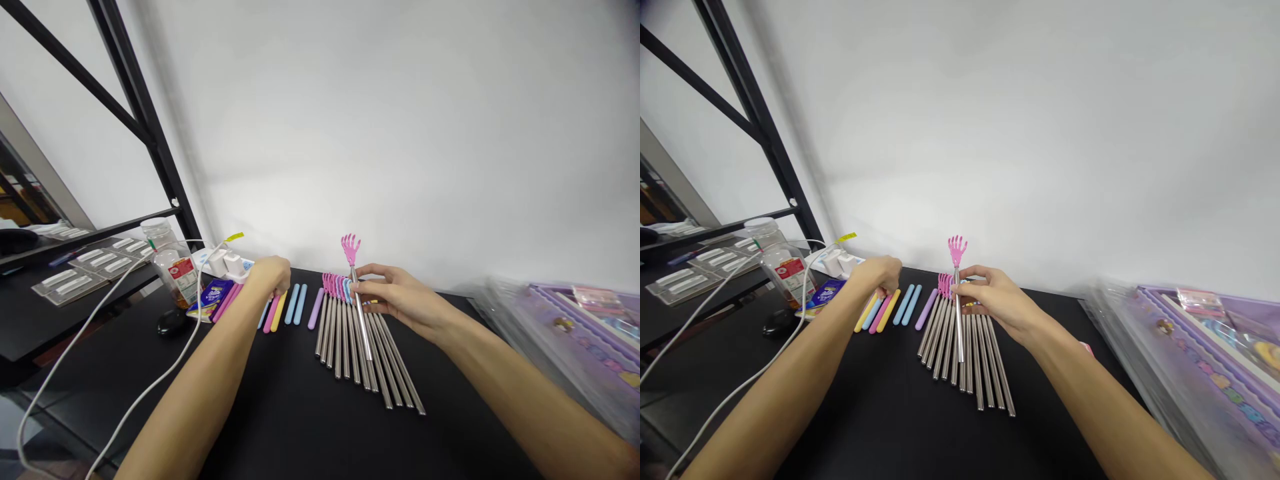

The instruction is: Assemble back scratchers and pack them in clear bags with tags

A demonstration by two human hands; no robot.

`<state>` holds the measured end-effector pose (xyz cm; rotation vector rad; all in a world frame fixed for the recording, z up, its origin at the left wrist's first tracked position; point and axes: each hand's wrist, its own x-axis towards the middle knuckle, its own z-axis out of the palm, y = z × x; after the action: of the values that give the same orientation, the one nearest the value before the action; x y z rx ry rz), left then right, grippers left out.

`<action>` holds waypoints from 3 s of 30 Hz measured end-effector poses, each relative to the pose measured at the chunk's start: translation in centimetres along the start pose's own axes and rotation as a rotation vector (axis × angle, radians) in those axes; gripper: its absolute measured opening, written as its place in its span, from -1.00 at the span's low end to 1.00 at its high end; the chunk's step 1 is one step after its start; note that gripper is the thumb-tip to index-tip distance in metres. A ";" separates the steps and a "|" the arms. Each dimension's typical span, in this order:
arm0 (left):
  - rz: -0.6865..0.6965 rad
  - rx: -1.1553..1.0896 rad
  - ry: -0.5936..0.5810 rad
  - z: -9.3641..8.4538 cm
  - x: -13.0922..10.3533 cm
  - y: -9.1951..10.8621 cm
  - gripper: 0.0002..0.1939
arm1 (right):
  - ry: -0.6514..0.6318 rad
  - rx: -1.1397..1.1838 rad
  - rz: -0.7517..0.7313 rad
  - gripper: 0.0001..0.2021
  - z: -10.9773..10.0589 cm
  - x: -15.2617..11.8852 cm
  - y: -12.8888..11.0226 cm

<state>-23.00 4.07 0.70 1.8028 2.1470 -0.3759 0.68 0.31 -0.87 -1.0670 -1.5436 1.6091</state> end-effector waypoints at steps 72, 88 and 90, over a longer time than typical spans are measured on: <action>0.989 -0.369 0.073 -2.1 -4.9 4.4 -0.81 | 0.318 0.215 -0.565 -0.75 -6.8 -0.8 0.1; 1.044 -0.280 0.572 -0.7 -4.3 6.9 -0.89 | 0.532 0.249 -0.368 -0.86 -6.1 -2.0 -1.7; 1.059 -0.332 0.568 -0.6 -4.5 7.1 -0.87 | 0.522 0.250 -0.320 -0.88 -6.6 -2.2 -1.9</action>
<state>-15.33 1.48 3.01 2.6574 1.0656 0.7573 7.37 1.57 1.42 -0.9474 -1.0684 1.1498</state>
